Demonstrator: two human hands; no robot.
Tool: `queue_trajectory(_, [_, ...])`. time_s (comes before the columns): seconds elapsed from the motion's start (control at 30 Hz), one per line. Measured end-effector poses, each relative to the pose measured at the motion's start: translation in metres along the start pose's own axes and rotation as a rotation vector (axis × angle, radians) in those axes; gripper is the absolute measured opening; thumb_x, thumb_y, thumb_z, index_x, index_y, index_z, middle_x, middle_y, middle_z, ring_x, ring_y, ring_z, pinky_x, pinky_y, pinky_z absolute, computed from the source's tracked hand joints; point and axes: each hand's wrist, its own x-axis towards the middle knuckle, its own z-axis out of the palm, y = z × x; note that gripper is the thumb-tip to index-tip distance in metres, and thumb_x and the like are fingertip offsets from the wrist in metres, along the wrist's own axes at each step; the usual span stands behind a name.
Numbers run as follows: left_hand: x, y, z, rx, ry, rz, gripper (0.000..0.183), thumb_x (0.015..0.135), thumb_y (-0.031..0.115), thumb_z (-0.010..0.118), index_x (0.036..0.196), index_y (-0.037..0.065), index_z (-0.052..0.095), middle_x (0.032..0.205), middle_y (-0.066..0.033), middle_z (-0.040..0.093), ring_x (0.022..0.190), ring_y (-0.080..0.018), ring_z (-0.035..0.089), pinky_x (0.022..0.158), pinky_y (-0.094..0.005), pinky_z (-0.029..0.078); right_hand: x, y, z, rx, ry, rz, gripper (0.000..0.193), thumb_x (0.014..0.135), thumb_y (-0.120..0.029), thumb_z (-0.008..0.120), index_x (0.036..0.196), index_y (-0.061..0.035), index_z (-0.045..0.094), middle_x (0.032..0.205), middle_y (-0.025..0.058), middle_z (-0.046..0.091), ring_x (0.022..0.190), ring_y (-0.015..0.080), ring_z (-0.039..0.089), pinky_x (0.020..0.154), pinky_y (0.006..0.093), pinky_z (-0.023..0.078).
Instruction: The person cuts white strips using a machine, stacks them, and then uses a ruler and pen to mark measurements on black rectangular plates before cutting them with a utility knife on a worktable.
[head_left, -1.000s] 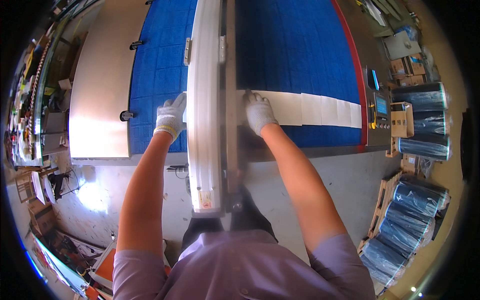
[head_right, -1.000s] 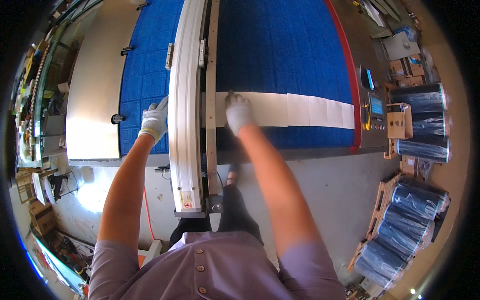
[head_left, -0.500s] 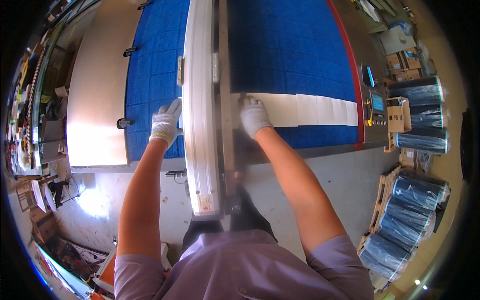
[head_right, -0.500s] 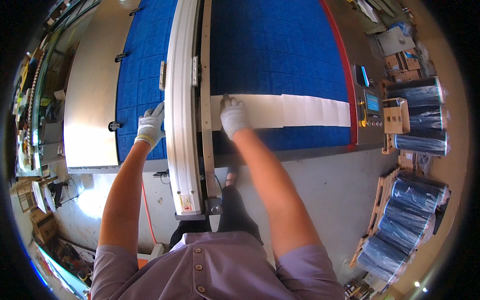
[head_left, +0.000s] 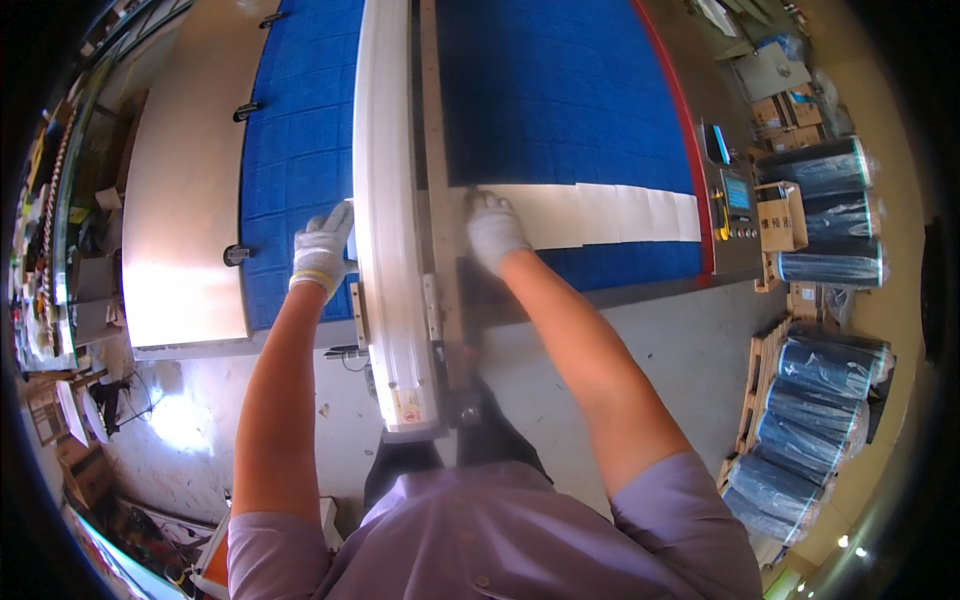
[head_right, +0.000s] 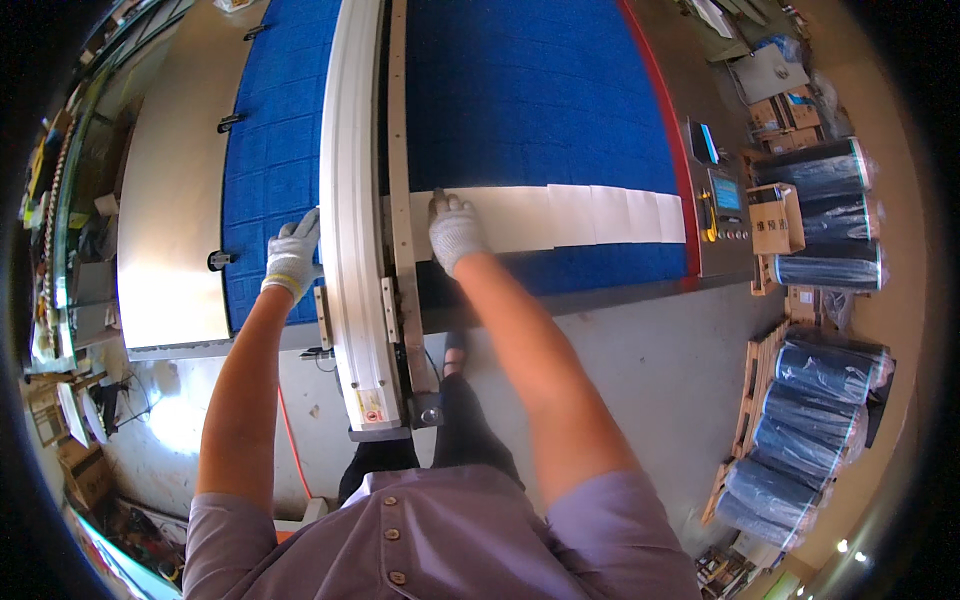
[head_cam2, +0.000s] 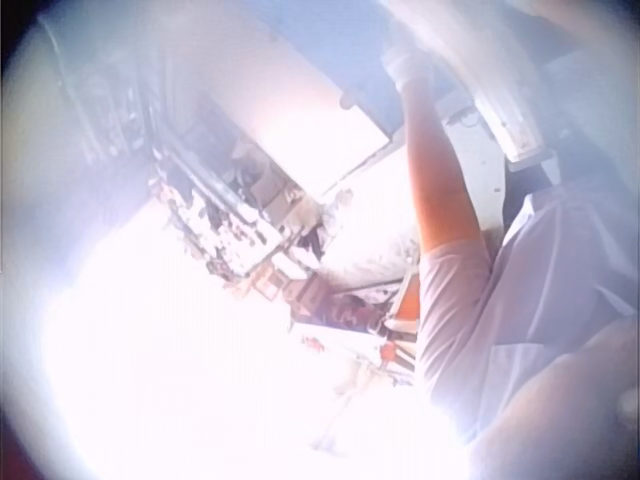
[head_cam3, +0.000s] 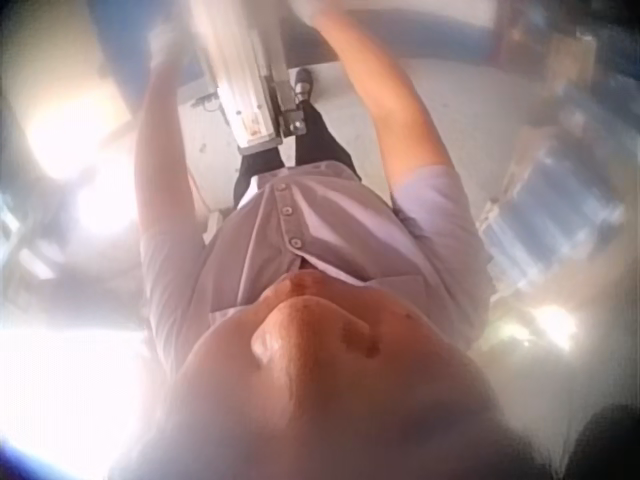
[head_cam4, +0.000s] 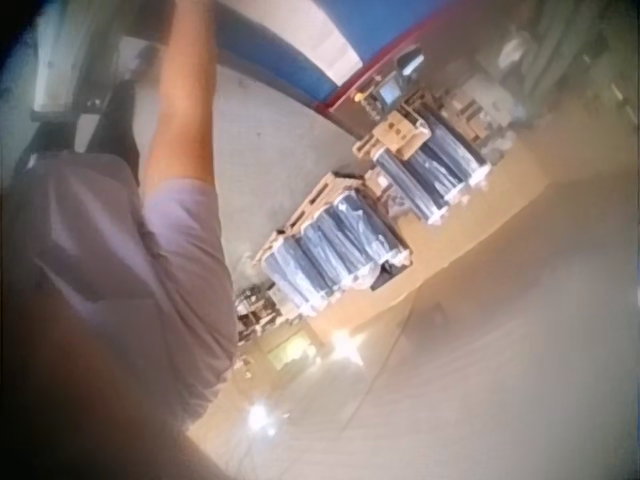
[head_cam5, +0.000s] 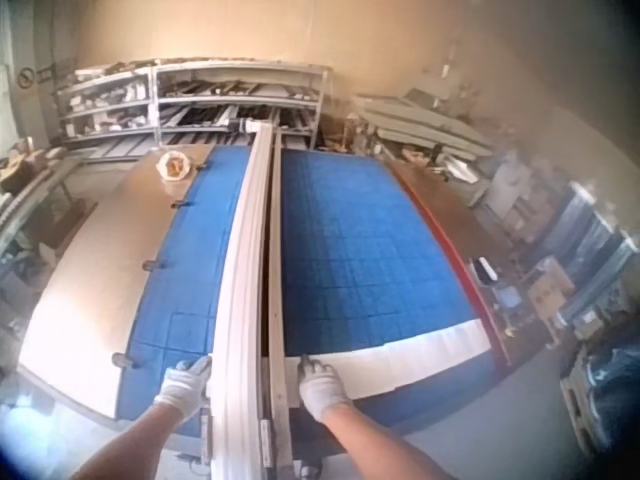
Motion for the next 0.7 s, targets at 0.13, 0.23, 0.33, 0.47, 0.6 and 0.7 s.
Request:
queue_trajectory(0.13, [0.003, -0.012, 0.021, -0.111, 0.157, 0.138, 0.088, 0.069, 0.022, 0.085, 0.148, 0.015, 0.047, 0.154, -0.0031, 0.046, 0.13, -0.0334, 0.052, 0.101, -0.0451, 0.047, -0.008, -0.011, -0.012, 0.016, -0.145, 0.057, 0.054, 0.092, -0.009, 0.05, 0.143, 0.0092, 0.047, 0.144, 0.024, 0.052, 0.131, 0.0376, 0.052, 0.105, 0.0486, 0.042])
queue_trajectory(0.23, [0.015, -0.033, 0.056, -0.018, 0.309, 0.257, 0.058, 0.082, 0.014, 0.065, 0.14, 0.014, 0.055, 0.141, -0.0102, 0.056, 0.119, -0.0313, 0.06, 0.096, -0.0417, 0.051, -0.037, -0.02, 0.036, 0.355, 0.402, 0.204, 0.034, 0.091, -0.009, 0.05, 0.122, -0.0022, 0.062, 0.128, 0.0203, 0.059, 0.113, 0.038, 0.06, 0.097, 0.0494, 0.048])
queue_trajectory(0.33, [-0.004, -0.035, 0.057, -0.32, 0.407, 0.043, 0.06, 0.085, 0.01, 0.067, 0.143, 0.005, 0.052, 0.148, -0.0152, 0.051, 0.135, -0.0348, 0.05, 0.111, -0.0393, 0.042, -0.136, 0.005, 0.033, 0.696, 0.538, 0.193, 0.041, 0.075, -0.017, 0.075, 0.112, -0.0032, 0.063, 0.118, 0.0187, 0.059, 0.112, 0.0357, 0.057, 0.091, 0.0472, 0.047])
queue_trajectory(0.47, [-0.053, -0.005, 0.041, -0.513, 0.626, -0.229, 0.057, 0.09, 0.006, 0.066, 0.145, 0.004, 0.051, 0.15, -0.0177, 0.05, 0.137, -0.035, 0.048, 0.115, -0.0396, 0.037, -0.301, 0.057, 0.127, 0.813, 0.375, 0.301, 0.02, 0.086, -0.018, 0.068, 0.103, -0.0081, 0.064, 0.099, 0.015, 0.063, 0.091, 0.0373, 0.063, 0.086, 0.0507, 0.048])
queue_trajectory(0.6, [-0.086, 0.125, -0.009, -0.325, 0.794, -0.181, 0.048, 0.092, 0.006, 0.064, 0.139, 0.004, 0.057, 0.145, -0.0179, 0.054, 0.133, -0.0337, 0.052, 0.112, -0.0432, 0.04, -0.463, 0.169, 0.212, 0.912, 0.335, 0.112, 0.018, 0.089, -0.024, 0.066, 0.098, -0.0096, 0.067, 0.105, 0.0137, 0.064, 0.1, 0.0349, 0.061, 0.09, 0.0511, 0.045])
queue_trajectory(0.7, [-0.078, 0.282, -0.032, -0.515, 0.696, -0.034, 0.048, 0.087, 0.001, 0.065, 0.135, 0.004, 0.06, 0.14, -0.0169, 0.058, 0.13, -0.0332, 0.054, 0.111, -0.0425, 0.042, -0.541, 0.273, 0.231, 0.702, -0.187, 0.216, 0.019, 0.088, -0.026, 0.066, 0.099, -0.011, 0.068, 0.105, 0.0126, 0.065, 0.1, 0.0344, 0.062, 0.088, 0.0472, 0.047])
